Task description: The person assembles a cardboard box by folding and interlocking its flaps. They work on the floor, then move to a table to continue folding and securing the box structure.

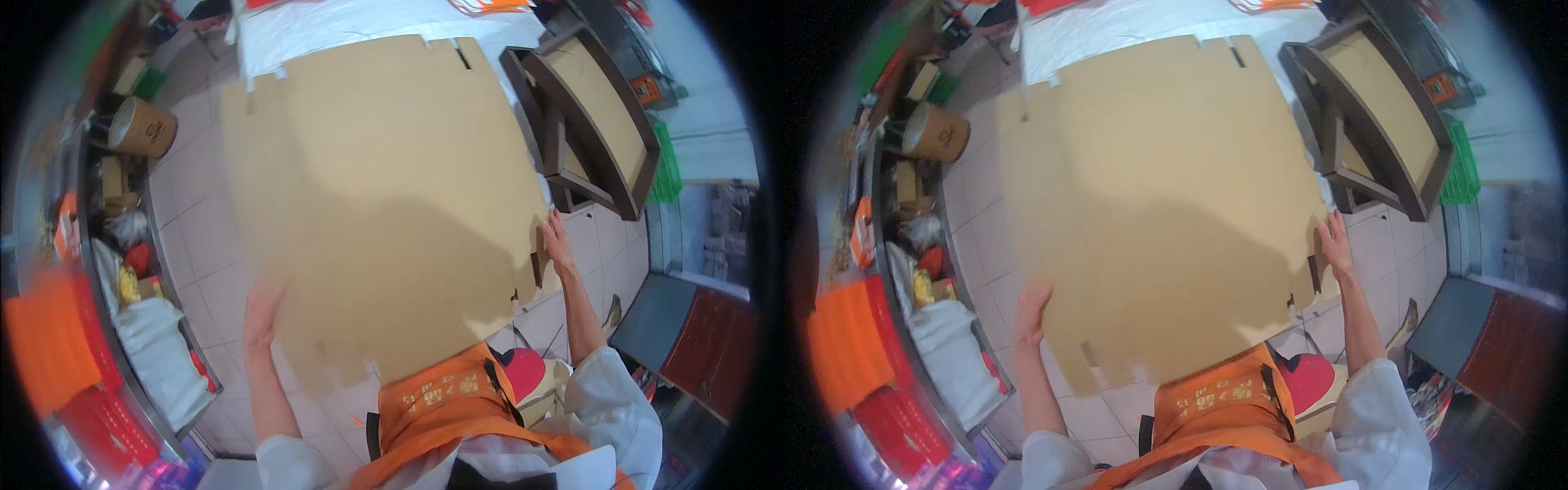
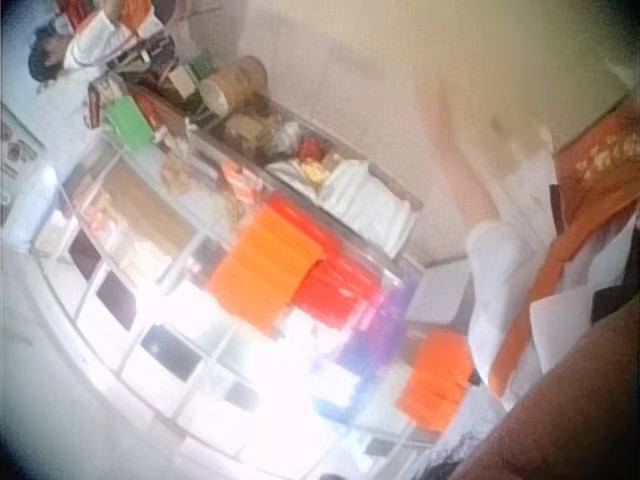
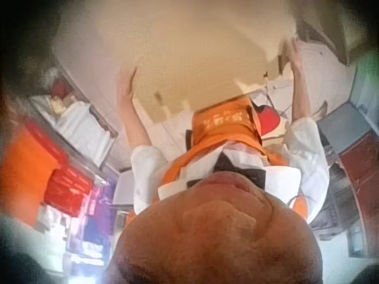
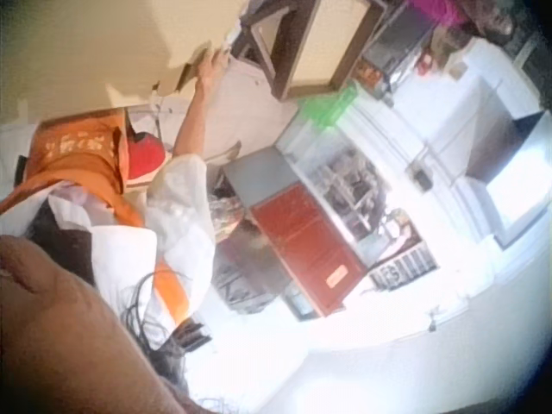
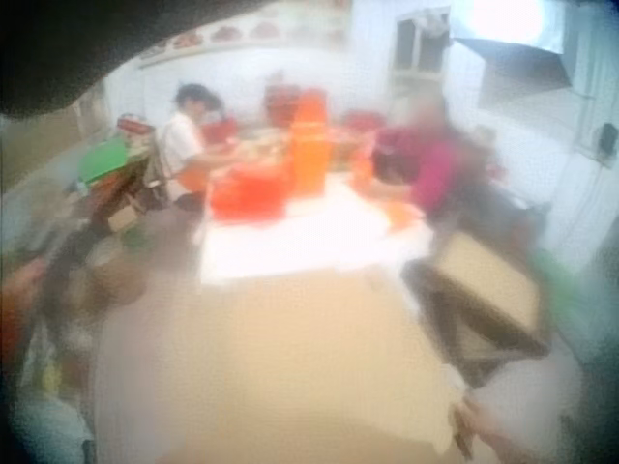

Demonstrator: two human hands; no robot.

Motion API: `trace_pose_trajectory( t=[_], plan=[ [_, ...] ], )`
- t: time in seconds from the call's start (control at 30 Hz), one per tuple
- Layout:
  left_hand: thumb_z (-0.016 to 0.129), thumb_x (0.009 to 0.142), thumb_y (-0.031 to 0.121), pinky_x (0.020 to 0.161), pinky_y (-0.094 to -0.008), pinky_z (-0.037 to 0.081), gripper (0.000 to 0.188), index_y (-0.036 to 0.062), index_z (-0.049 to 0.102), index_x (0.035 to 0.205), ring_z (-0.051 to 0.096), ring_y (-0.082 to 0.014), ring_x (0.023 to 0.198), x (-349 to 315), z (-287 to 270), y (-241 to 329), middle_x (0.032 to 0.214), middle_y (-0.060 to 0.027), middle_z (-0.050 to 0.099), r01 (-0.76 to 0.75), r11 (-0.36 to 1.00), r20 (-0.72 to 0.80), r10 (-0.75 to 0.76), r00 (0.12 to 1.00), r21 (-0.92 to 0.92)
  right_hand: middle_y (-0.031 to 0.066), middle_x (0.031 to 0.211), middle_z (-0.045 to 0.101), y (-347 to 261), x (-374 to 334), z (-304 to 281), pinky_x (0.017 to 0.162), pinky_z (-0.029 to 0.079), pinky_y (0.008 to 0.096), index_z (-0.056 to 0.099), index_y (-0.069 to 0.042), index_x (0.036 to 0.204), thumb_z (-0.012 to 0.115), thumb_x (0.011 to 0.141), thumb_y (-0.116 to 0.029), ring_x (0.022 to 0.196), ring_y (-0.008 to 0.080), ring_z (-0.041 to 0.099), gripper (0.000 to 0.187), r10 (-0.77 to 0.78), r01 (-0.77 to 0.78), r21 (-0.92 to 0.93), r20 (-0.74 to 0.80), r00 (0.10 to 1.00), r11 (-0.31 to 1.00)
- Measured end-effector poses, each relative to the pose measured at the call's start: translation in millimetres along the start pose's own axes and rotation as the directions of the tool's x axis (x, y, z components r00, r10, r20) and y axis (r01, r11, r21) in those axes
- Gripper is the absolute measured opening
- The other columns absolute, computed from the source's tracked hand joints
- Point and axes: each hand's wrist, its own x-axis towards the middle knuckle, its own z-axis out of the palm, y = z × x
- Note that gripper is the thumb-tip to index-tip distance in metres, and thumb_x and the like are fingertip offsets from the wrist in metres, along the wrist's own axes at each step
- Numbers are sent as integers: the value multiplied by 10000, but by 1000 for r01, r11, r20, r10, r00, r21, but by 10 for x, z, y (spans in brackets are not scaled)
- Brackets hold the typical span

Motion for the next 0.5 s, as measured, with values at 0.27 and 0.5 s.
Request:
trace_pose_trajectory(
  t=[0.27,0.5],
  plan=[
    [651,815,100,882,-367,493,528,12,442,1293,572,-219,1071,-856,-787,-1044,1167,-80,584,43,880,179,48,983,-474,105,1201,563,-378,-290,-90,895,442,307,504,-54,1284,607,896,-297,1045,150,545,470,216,-264,241,208,954,934],
    [523,894,105,769,-321,487,369,-8,461,1240,579,-149,854,-734,-329,-1051,1009,-62,605,-30,869,-194,143,971,494,126,1189,572,-755,-272,-1,923,421,291,409,9,1337,572,896,-163,1067,149,534,501,155,-198,26,521,839,980]
  ],
)
